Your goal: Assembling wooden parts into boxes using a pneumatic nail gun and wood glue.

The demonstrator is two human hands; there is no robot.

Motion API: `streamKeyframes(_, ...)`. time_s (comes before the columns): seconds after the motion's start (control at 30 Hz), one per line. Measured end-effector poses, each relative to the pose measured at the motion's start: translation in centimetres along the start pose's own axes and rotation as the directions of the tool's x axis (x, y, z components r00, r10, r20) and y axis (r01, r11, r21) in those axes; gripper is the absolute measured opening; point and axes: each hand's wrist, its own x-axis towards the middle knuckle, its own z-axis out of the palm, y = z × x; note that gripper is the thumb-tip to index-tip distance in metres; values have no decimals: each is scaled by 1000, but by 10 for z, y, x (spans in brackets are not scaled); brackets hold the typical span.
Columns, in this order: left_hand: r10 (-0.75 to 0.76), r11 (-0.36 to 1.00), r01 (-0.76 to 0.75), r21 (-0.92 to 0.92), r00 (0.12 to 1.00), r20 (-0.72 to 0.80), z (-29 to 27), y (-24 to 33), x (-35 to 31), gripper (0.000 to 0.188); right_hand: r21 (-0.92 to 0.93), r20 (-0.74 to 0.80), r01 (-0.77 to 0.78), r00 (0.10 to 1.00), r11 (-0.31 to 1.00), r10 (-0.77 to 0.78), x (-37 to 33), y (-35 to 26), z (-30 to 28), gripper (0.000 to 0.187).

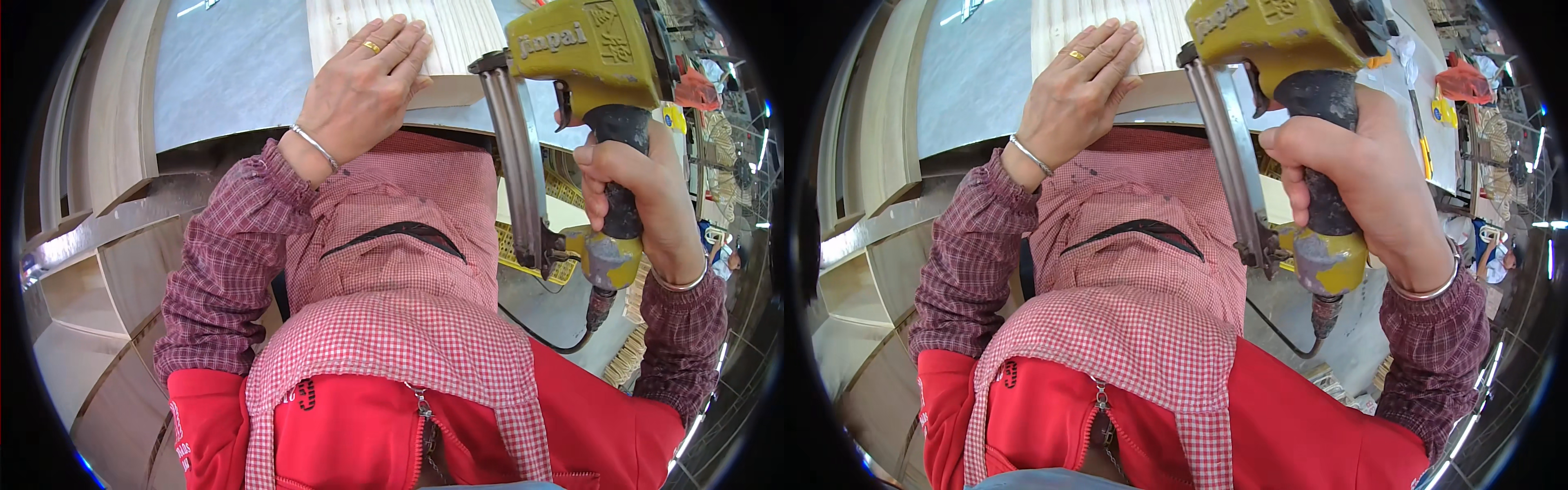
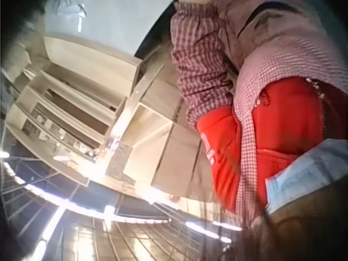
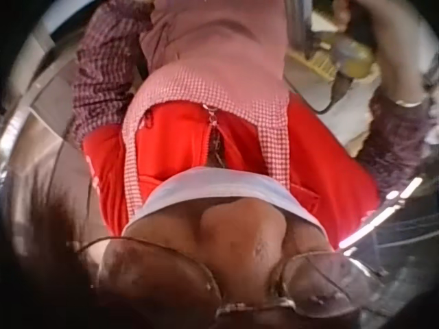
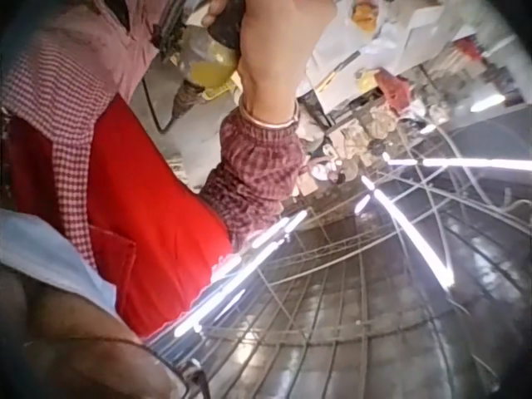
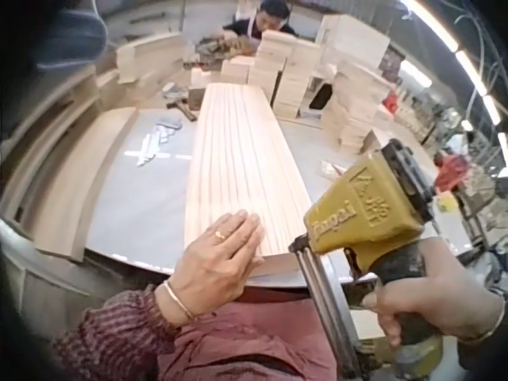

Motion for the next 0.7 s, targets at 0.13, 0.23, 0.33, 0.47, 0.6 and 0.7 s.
streamKeyframes(0.13, 27, 1000, -27, -9, 999, -20, -7, 6, 3, 36, -2, 4, -7, 1000, 1000, 7, -10, -3, 6, 13)
streamKeyframes(0.23, 41, 999, -41, -9, 999, -27, -12, 9, 5, 36, 5, 3, -12, 1000, 1000, 12, -17, -5, 6, 13)
streamKeyframes(0.33, 49, 999, -49, -4, 998, -26, -15, 10, 7, 36, 22, 2, -26, 1000, 999, 26, -19, -6, 6, 13)
streamKeyframes(0.47, 42, 999, -42, 5, 999, -22, -14, 9, 10, 36, 54, -12, -41, 999, 998, 41, -17, -6, 9, 13)
streamKeyframes(0.6, 44, 998, -44, 40, 999, -9, -15, 7, 10, 35, 59, -12, -67, 998, 996, 68, -14, -11, 13, 13)
streamKeyframes(0.7, 45, 996, -45, 78, 999, 2, -18, 6, 7, 34, 52, -5, -83, 997, 995, 83, -14, -14, 17, 13)
